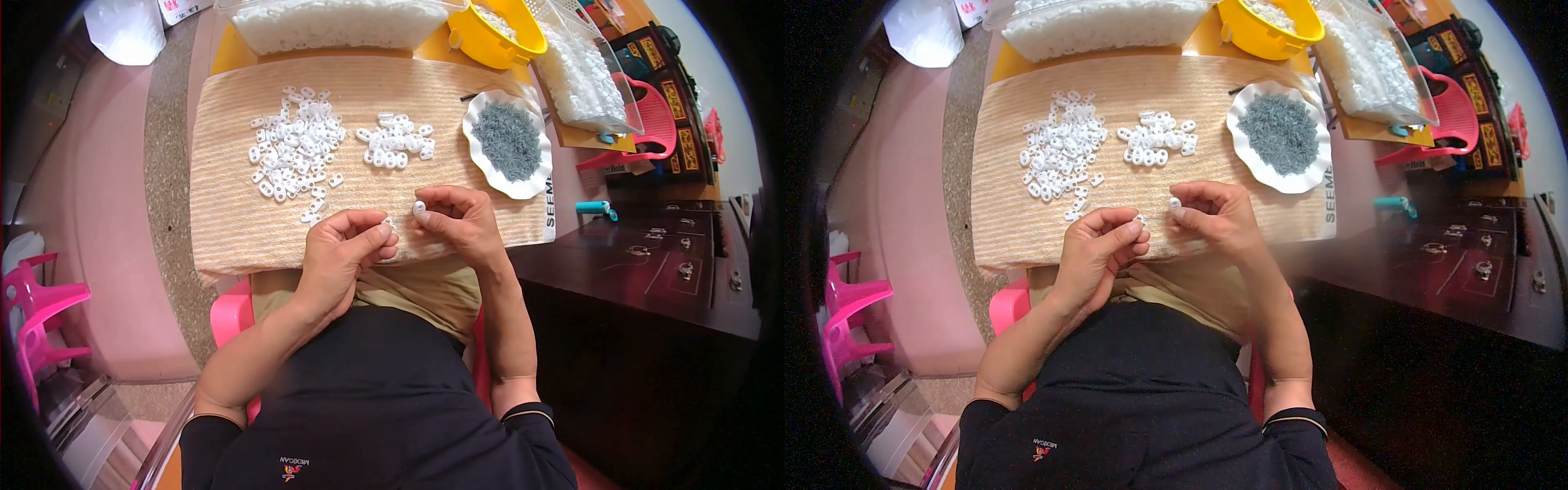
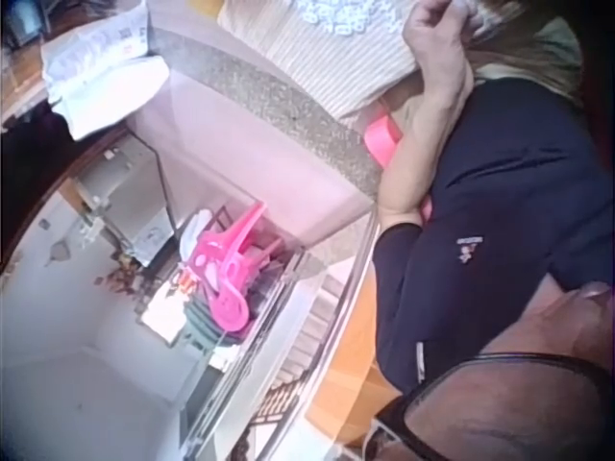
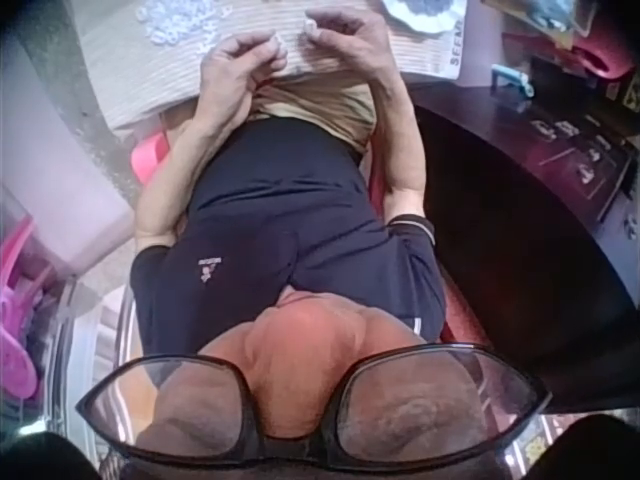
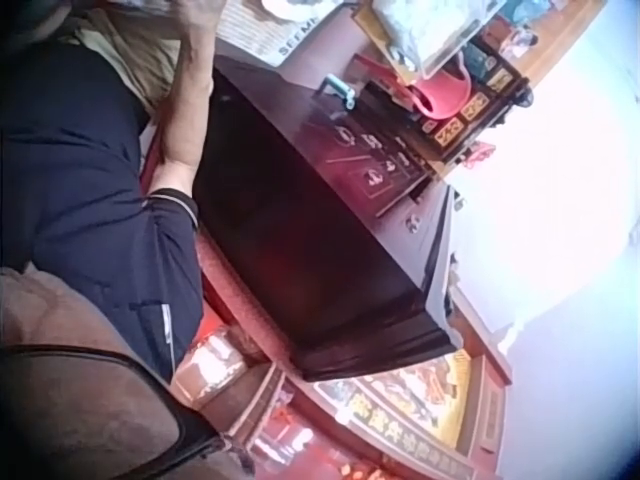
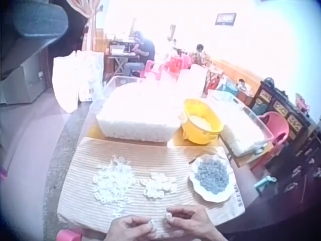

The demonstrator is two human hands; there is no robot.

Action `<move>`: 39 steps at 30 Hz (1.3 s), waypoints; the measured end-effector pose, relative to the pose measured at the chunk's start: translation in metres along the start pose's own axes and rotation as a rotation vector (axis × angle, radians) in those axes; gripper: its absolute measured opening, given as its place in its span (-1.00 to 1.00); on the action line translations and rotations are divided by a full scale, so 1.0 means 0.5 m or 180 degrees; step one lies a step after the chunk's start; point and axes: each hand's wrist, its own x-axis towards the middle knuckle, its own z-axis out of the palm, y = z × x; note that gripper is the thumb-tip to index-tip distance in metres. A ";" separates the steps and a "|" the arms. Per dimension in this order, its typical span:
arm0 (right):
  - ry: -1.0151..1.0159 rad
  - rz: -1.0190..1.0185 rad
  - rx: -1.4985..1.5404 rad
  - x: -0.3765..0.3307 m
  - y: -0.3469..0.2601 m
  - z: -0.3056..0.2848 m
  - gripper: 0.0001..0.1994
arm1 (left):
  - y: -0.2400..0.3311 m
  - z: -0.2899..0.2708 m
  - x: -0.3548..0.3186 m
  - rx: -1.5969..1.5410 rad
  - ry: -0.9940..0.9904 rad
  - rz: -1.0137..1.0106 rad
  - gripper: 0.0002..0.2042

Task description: Manually assembling small white plastic components by inserting tiny grey pieces into them.

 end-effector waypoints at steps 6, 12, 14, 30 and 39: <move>0.0012 -0.0094 -0.0020 -0.002 0.003 0.006 -0.74 | 0.000 -0.001 0.000 0.0066 -0.0050 0.0001 -0.86; -0.0133 -0.0081 -0.0073 -0.008 -0.003 0.012 -0.74 | 0.001 -0.003 -0.001 0.0044 -0.0096 -0.0014 -0.85; -0.0161 -0.0050 -0.0061 -0.010 -0.003 0.014 -0.74 | 0.001 -0.003 -0.001 0.0056 -0.0100 -0.0034 -0.85; -0.0289 -0.0193 0.0019 -0.017 -0.001 0.019 -0.75 | 0.002 0.001 -0.002 0.0207 -0.0100 0.0021 -0.86; -0.0355 -0.0189 0.0042 -0.019 0.002 0.018 -0.74 | 0.001 0.003 -0.002 0.0233 -0.0137 0.0020 -0.86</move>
